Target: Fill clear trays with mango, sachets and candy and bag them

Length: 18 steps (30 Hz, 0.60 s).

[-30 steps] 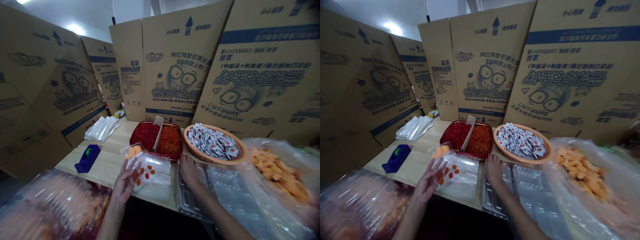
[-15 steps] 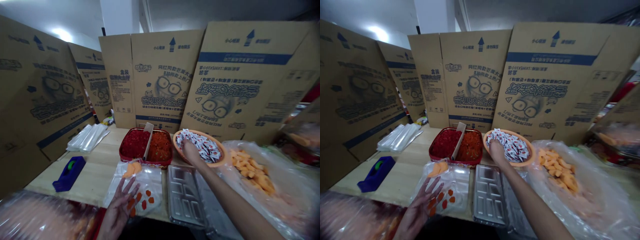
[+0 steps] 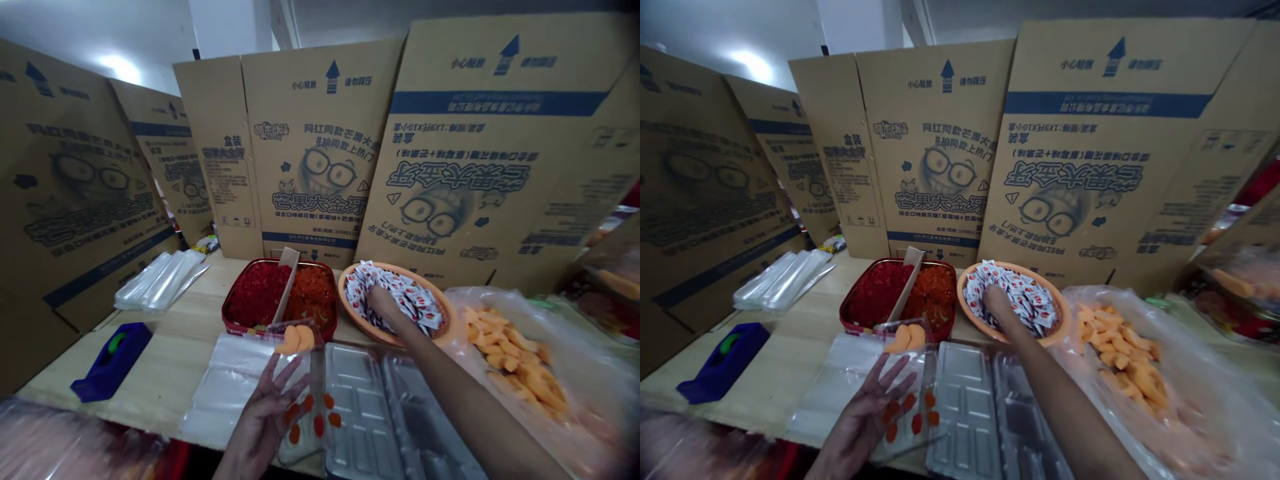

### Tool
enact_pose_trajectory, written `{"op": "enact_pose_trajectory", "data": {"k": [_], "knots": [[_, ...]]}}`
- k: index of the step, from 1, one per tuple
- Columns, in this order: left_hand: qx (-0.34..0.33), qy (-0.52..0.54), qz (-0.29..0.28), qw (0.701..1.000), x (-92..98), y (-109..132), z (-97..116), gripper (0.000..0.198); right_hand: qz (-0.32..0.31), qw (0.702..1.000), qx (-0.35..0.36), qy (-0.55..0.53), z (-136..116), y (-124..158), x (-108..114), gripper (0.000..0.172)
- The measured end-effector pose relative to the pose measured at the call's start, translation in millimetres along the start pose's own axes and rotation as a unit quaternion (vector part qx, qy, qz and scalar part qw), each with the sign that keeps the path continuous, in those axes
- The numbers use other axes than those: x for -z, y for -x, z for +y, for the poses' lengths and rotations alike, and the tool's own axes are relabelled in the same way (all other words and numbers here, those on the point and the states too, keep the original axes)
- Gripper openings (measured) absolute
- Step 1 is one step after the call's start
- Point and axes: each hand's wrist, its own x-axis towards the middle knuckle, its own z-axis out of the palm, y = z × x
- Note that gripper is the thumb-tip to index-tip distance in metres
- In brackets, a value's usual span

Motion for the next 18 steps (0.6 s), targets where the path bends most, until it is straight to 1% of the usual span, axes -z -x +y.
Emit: {"op": "enact_pose_trajectory", "data": {"k": [2, 4, 5, 6, 7, 9, 10, 11, 12, 14, 16, 18], "knots": [[0.0, -0.011, 0.001, 1.0, -6.6, -9.0, -5.3, 0.08, 0.009, 1.0, 0.013, -0.012, 10.7, 5.4, 9.6, 0.023], [-0.002, -0.022, 0.005, 1.0, -13.3, -17.4, -10.2, 0.079, 0.024, 0.999, 0.032, -0.029, 13.7, 17.8, 16.3, 0.026], [-0.004, -0.025, 0.004, 1.0, -16.6, -21.5, -12.7, 0.079, 0.025, 0.996, 0.048, -0.066, 10.8, 26.7, 17.5, 0.027], [-0.005, -0.026, 0.0, 1.0, -19.9, -25.4, -15.2, 0.079, 0.014, 0.99, 0.065, -0.126, 5.0, 37.2, 17.1, 0.026], [-0.009, -0.027, -0.006, 1.0, -23.2, -29.1, -17.8, 0.078, -0.008, 0.975, 0.083, -0.205, -3.3, 48.8, 15.2, 0.023], [-0.016, -0.03, -0.018, 0.999, -30.1, -35.5, -23.0, 0.077, -0.092, 0.913, 0.104, -0.383, -24.0, 73.5, 7.9, 0.018], [-0.019, -0.033, -0.023, 0.999, -33.4, -38.1, -25.5, 0.076, -0.126, 0.888, 0.109, -0.429, -34.4, 85.3, 3.2, 0.016], [-0.02, -0.037, -0.026, 0.999, -36.5, -40.1, -27.9, 0.076, -0.154, 0.873, 0.114, -0.449, -43.8, 96.0, -1.8, 0.013], [-0.021, -0.041, -0.025, 0.999, -39.3, -41.7, -30.1, 0.077, -0.168, 0.868, 0.119, -0.452, -51.5, 105.2, -6.6, 0.01], [-0.025, -0.044, -0.016, 0.999, -43.1, -43.8, -33.6, 0.08, -0.167, 0.877, 0.14, -0.428, -60.8, 118.5, -14.2, 0.005], [-0.03, -0.047, -0.011, 0.998, -44.2, -44.9, -35.7, 0.081, -0.147, 0.893, 0.172, -0.389, -62.2, 124.2, -16.7, 0.005], [-0.029, -0.051, -0.014, 0.998, -42.9, -45.5, -36.3, 0.08, -0.114, 0.908, 0.202, -0.349, -56.6, 121.2, -11.9, 0.009]]}}
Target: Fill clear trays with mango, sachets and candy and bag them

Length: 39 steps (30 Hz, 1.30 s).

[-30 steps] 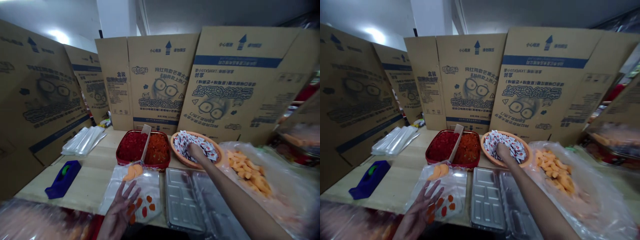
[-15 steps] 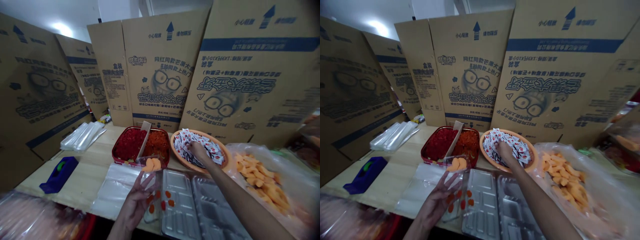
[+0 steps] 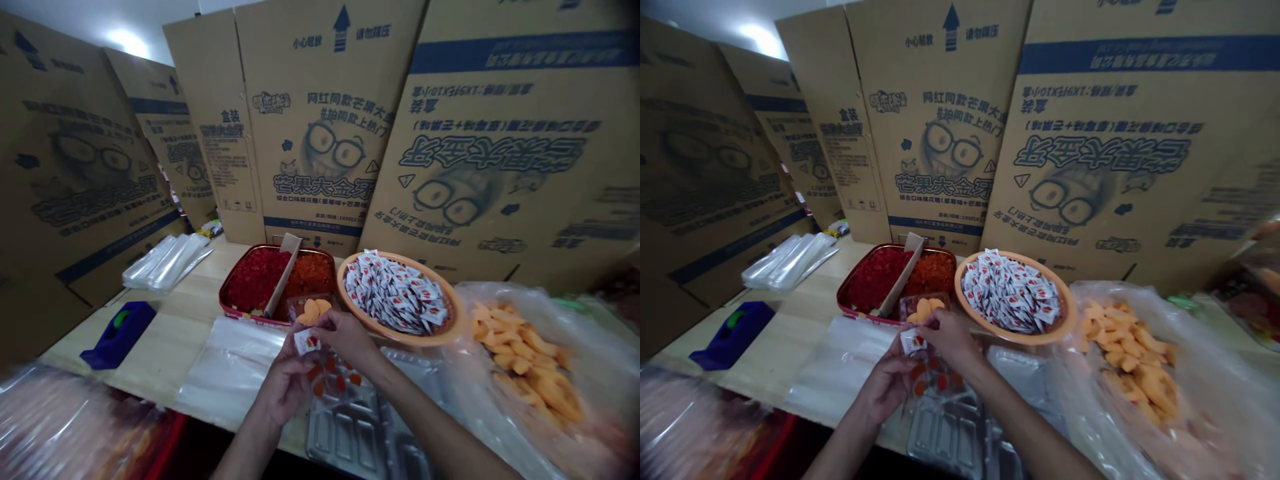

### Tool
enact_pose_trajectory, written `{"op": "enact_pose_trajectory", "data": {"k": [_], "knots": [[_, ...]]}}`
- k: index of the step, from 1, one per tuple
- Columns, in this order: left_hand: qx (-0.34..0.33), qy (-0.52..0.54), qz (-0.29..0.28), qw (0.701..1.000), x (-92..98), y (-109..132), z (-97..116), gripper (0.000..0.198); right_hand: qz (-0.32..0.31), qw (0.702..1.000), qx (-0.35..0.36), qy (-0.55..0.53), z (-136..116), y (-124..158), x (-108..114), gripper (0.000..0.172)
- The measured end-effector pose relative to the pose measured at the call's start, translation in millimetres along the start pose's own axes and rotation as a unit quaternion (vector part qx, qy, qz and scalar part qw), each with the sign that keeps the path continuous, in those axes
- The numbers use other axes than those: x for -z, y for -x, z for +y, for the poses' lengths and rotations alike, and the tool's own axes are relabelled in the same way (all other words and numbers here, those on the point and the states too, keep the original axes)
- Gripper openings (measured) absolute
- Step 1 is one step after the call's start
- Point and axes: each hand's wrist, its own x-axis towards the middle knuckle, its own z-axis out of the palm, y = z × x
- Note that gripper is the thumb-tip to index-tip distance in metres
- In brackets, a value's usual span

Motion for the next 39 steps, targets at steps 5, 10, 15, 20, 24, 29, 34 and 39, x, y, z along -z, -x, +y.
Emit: {"op": "enact_pose_trajectory", "data": {"k": [5, 10, 15, 20, 24, 29, 34, 39], "knots": [[0.015, -0.012, 0.0, 1.0, 6.1, 1.0, 1.4, 0.082, 0.114, 0.941, -0.048, 0.316, 21.8, -18.8, 65.6, 0.023], [0.025, -0.014, 0.001, 1.0, 8.1, 5.4, 2.8, 0.083, 0.048, 0.875, -0.159, 0.456, 72.1, -35.5, 126.4, 0.032], [0.019, 0.006, 0.011, 1.0, 9.1, 9.5, 4.3, 0.085, 0.03, 0.88, -0.154, 0.448, 94.7, -35.6, 137.7, 0.026], [0.021, -0.007, 0.008, 1.0, 9.2, 14.1, 8.7, 0.084, 0.058, 0.953, -0.067, 0.289, 56.1, -22.0, 108.2, 0.028], [0.019, -0.02, 0.012, 1.0, 8.1, 19.6, 11.4, 0.087, -0.052, 0.998, 0.009, -0.031, 15.8, -1.2, 54.3, 0.027], [0.019, -0.023, 0.019, 0.999, 12.1, 28.4, 13.9, 0.089, -0.076, 0.996, 0.002, -0.049, -4.5, 18.2, 7.3, 0.02], [0.011, -0.011, 0.018, 1.0, 20.1, 37.1, 19.3, 0.09, -0.008, 0.996, 0.086, -0.003, -5.0, 24.3, 3.0, 0.021], [0.016, -0.01, 0.036, 0.999, 30.7, 49.5, 31.4, 0.087, 0.112, 0.981, 0.069, 0.142, 8.2, 27.6, 0.9, 0.029]]}}
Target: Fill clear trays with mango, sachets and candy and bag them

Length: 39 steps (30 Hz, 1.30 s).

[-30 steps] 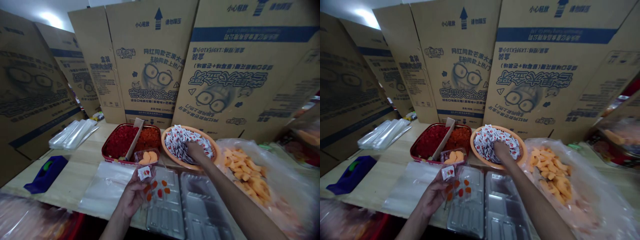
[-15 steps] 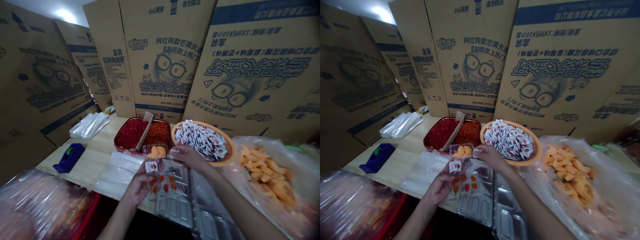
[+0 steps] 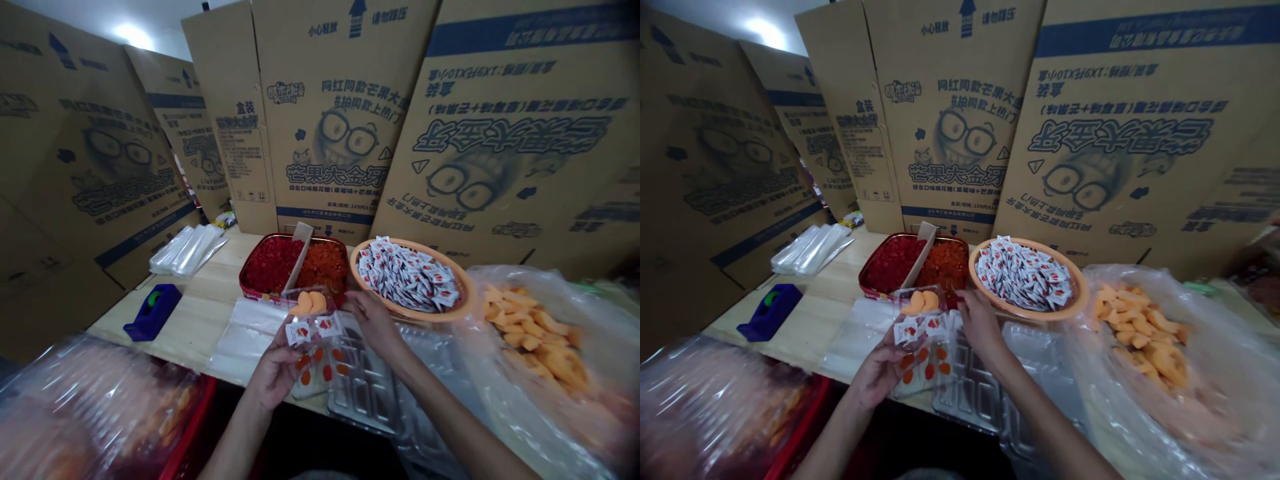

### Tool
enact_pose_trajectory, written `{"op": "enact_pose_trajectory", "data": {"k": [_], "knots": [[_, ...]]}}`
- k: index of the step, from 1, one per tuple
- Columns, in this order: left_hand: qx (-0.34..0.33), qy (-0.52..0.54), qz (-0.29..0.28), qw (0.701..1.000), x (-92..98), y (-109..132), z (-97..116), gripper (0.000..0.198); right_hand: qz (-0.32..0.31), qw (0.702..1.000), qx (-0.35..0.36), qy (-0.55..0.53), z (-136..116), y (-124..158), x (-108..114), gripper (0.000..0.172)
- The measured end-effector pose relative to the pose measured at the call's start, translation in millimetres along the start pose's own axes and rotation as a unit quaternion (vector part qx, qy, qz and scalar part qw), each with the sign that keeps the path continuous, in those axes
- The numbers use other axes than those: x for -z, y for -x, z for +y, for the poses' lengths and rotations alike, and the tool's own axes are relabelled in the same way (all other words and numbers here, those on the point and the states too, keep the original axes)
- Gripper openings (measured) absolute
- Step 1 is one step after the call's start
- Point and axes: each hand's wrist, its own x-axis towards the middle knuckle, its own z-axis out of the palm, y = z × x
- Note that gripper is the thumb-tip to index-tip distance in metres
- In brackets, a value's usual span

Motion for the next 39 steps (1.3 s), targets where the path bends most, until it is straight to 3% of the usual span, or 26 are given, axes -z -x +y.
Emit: {"op": "enact_pose_trajectory", "data": {"k": [5, 9, 12, 23, 33, 39], "knots": [[0.002, -0.004, 0.016, 1.0, 17.2, 15.9, 16.6, 0.084, -0.018, 0.973, -0.101, 0.205, -7.5, 29.3, -29.1, 0.04], [-0.002, -0.016, 0.008, 1.0, 30.0, 26.3, 25.1, 0.083, 0.01, 0.952, -0.135, 0.275, -8.6, 39.5, -59.0, 0.044], [0.009, -0.014, 0.018, 1.0, 36.3, 32.9, 27.4, 0.083, 0.042, 0.944, -0.155, 0.287, 1.4, 32.9, -68.5, 0.041], [0.016, 0.0, 0.055, 0.998, 44.9, 49.6, 24.3, 0.084, 0.048, 0.948, -0.115, 0.292, 22.9, 27.3, -62.8, 0.031], [0.014, 0.014, 0.046, 0.999, 50.0, 46.3, 20.5, 0.084, 0.124, 0.953, -0.098, 0.258, 34.0, 32.8, -69.1, 0.035], [0.012, 0.016, 0.045, 0.999, 49.4, 47.3, 17.5, 0.084, 0.159, 0.946, -0.13, 0.252, 25.3, 31.2, -62.4, 0.037]]}}
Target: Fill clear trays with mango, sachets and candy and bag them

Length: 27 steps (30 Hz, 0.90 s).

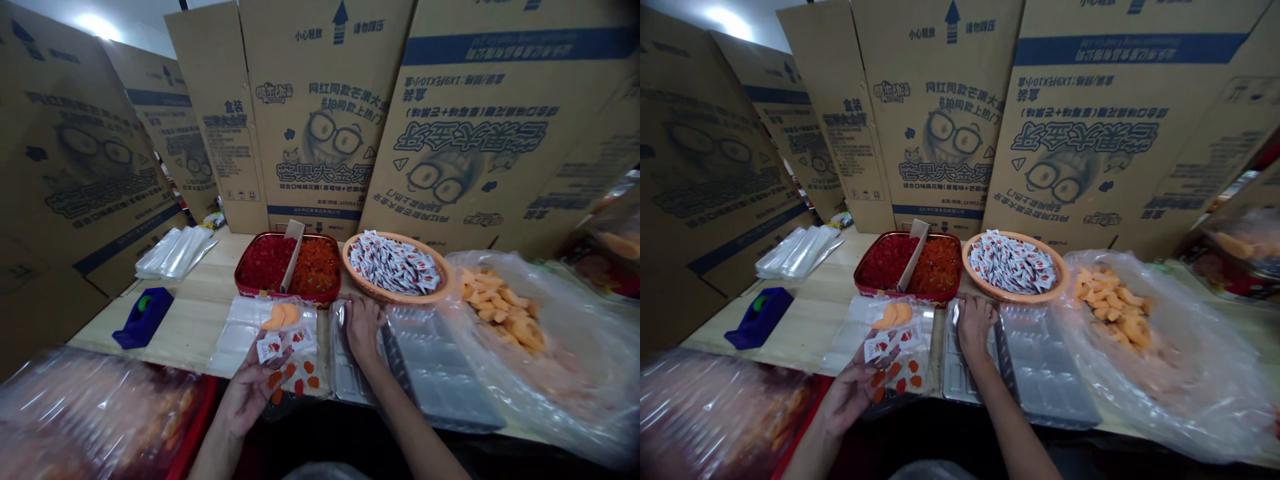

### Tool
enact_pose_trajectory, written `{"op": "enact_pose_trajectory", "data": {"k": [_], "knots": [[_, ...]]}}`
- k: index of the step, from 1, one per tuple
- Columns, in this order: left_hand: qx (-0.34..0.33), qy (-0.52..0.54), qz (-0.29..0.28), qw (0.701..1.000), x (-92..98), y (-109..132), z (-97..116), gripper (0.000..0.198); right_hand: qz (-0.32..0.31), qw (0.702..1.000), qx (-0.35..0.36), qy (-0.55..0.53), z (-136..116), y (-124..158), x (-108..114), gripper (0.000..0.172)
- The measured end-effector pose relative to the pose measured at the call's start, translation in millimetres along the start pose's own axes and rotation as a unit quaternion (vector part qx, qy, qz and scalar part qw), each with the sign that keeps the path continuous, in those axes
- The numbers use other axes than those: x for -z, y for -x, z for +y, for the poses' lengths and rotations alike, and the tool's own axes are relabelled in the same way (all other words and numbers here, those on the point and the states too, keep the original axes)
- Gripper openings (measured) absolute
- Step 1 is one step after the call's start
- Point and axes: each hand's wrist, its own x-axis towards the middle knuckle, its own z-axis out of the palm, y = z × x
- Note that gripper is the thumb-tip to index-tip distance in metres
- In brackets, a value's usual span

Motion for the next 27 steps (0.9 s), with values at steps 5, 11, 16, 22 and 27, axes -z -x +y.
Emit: {"op": "enact_pose_trajectory", "data": {"k": [5, 11, 16, 22, 27], "knots": [[-0.003, 0.003, -0.012, 1.0, 1.8, -0.3, 0.2, 0.082, 0.031, 0.999, 0.002, 0.031, -5.4, -5.4, 15.5, 0.041], [-0.01, 0.006, -0.053, 0.999, 3.9, -1.8, -1.3, 0.086, 0.026, 0.998, 0.058, -0.001, -12.3, -14.6, 49.1, 0.051], [-0.021, 0.016, -0.087, 0.996, 5.6, -5.2, -7.1, 0.079, -0.073, 0.973, 0.192, -0.108, -60.8, -23.1, 88.8, 0.059], [-0.037, 0.04, -0.076, 0.996, 1.3, -11.2, -20.2, 0.049, -0.136, 0.959, 0.248, 0.006, -149.0, -15.3, 69.5, 0.05], [-0.028, 0.053, -0.09, 0.994, -4.7, -6.6, -20.9, 0.054, -0.148, 0.957, 0.249, 0.019, -173.6, -12.3, 30.5, 0.042]]}}
